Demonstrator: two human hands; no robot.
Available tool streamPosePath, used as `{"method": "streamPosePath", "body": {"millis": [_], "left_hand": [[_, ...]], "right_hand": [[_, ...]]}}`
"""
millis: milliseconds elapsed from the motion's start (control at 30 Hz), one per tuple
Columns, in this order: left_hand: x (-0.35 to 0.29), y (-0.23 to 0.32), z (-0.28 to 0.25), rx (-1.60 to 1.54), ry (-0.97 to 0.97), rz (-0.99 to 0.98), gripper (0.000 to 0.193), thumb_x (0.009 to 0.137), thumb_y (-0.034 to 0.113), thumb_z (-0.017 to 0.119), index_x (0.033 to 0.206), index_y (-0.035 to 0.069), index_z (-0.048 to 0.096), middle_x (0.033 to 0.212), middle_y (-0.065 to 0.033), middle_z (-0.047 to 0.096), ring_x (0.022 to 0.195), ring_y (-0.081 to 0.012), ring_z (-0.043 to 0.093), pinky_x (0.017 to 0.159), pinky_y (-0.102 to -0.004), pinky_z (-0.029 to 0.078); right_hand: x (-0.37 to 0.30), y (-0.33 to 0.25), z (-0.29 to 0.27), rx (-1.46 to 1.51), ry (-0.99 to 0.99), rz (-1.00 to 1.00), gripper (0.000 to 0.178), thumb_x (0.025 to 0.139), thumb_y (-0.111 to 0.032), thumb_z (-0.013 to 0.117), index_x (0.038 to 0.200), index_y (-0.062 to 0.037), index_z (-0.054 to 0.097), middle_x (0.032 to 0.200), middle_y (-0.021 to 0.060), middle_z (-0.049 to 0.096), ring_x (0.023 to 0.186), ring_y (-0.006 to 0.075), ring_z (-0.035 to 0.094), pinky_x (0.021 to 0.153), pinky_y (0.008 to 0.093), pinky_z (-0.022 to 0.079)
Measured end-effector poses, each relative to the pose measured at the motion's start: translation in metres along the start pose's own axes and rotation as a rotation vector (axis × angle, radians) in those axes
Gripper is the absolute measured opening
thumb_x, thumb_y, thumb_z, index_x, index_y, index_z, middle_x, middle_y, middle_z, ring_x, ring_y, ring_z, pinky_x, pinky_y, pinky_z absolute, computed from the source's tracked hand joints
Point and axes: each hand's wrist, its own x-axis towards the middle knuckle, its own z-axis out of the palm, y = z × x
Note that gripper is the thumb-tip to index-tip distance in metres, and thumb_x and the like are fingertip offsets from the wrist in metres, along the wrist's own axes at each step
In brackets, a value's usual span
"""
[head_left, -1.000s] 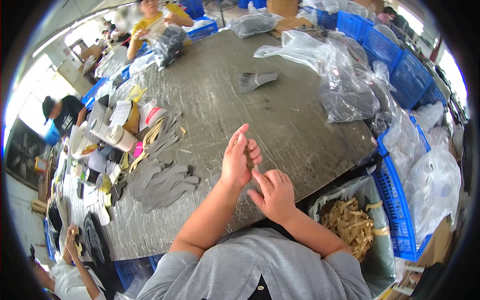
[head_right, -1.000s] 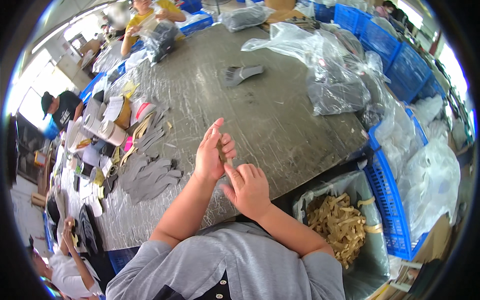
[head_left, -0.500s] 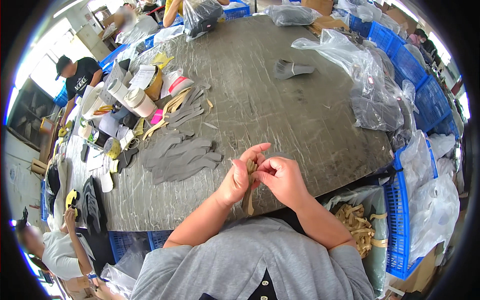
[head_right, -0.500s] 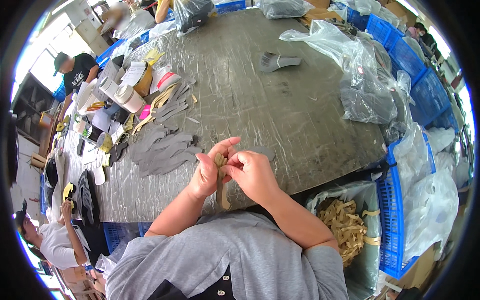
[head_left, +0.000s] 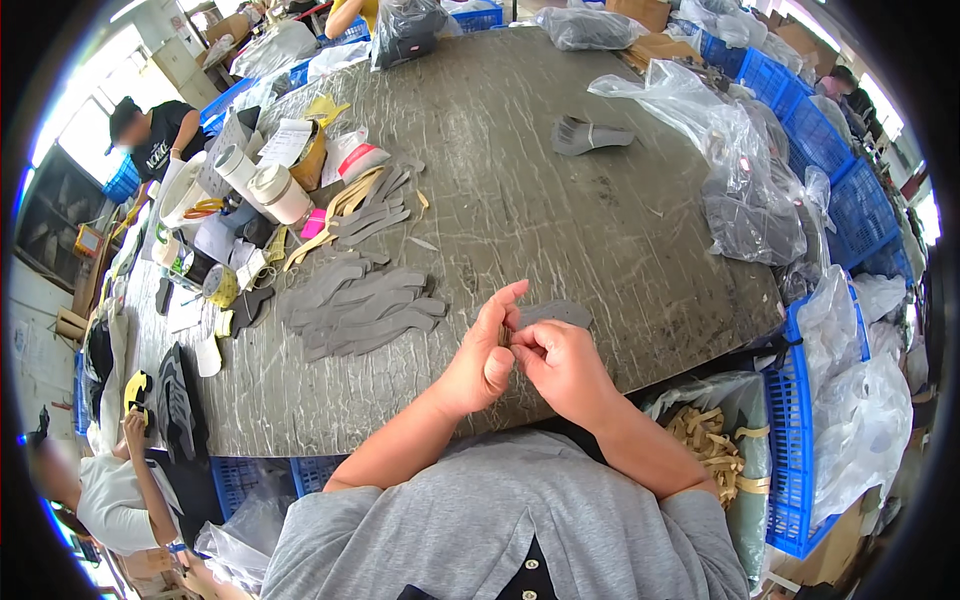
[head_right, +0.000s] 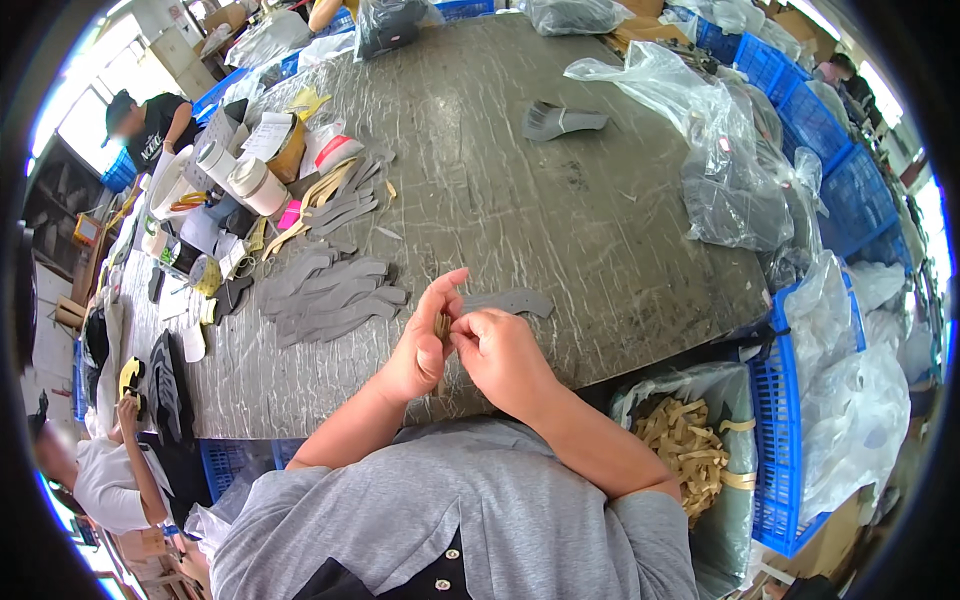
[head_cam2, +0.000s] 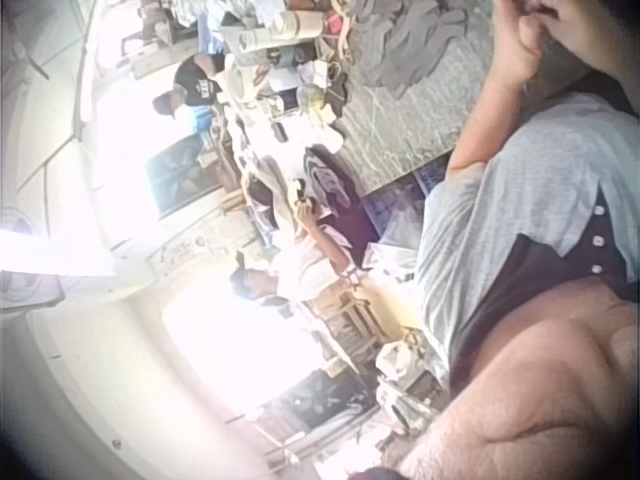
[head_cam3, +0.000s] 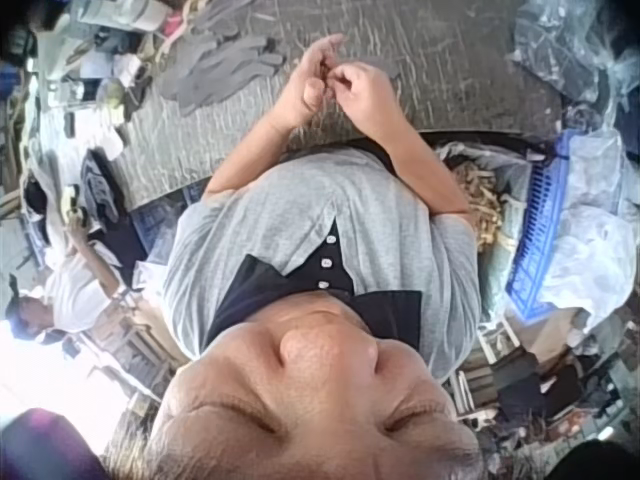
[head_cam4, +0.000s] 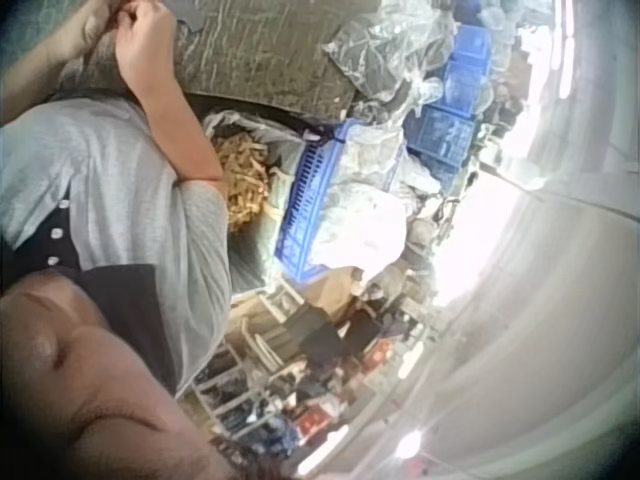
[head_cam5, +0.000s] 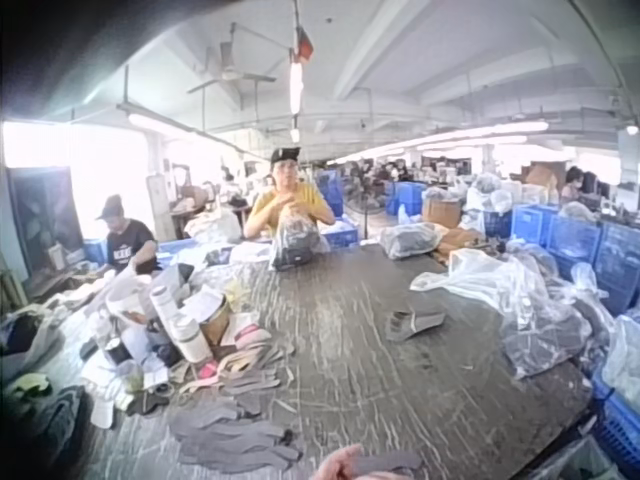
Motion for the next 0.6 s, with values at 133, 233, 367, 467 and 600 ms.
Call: {"method": "streamPosePath", "body": {"millis": [133,233,367,467,600], "left_hand": [[-0.001,0.010,0.000,0.264,-0.001,0.058,0.115,0.076,0.089,0.035,0.146,-0.003,0.032,0.099,-0.0111,0.045,0.084,-0.0220,0.046,0.075,-0.0346,0.045],[-0.005,0.004,0.001,0.135,0.007,0.071,0.112,0.078,0.088,0.037,0.146,-0.002,0.032,0.100,-0.0092,0.045,0.084,-0.0207,0.046,0.075,-0.0344,0.045],[-0.005,0.003,0.001,-0.188,-0.062,-0.005,0.108,0.079,0.086,0.042,0.143,-0.001,0.036,0.098,-0.0045,0.044,0.085,-0.0145,0.045,0.071,-0.0286,0.043],[-0.005,0.013,0.000,-0.364,-0.112,-0.099,0.106,0.079,0.085,0.044,0.142,0.000,0.038,0.099,-0.0019,0.043,0.086,-0.0102,0.044,0.070,-0.0232,0.040],[-0.005,0.012,-0.001,-0.433,-0.126,-0.145,0.106,0.078,0.086,0.043,0.142,0.002,0.039,0.099,-0.0007,0.043,0.087,-0.0093,0.044,0.070,-0.0222,0.040]], "right_hand": [[0.000,0.003,0.001,-0.038,0.000,0.009,0.006,0.081,0.000,0.064,0.083,0.0054,0.064,0.079,0.0184,0.064,0.071,0.0324,0.064,0.063,0.0381,0.049],[-0.001,0.009,-0.001,0.029,-0.025,0.007,0.006,0.083,-0.002,0.068,0.086,0.0038,0.067,0.074,0.0079,0.066,0.066,0.0137,0.061,0.059,0.0290,0.047],[-0.003,0.011,-0.003,0.250,-0.077,0.176,0.004,0.085,-0.001,0.068,0.084,0.0016,0.066,0.073,0.0001,0.062,0.068,0.0047,0.056,0.059,0.0237,0.046],[-0.004,0.015,-0.001,0.407,-0.070,0.193,0.005,0.087,-0.002,0.067,0.084,0.0009,0.066,0.074,-0.0012,0.061,0.070,0.0034,0.056,0.060,0.0218,0.047],[-0.003,0.015,-0.004,0.543,-0.089,0.231,0.008,0.091,-0.005,0.067,0.087,0.0016,0.067,0.075,0.0012,0.064,0.069,0.0059,0.059,0.059,0.0223,0.049]]}}
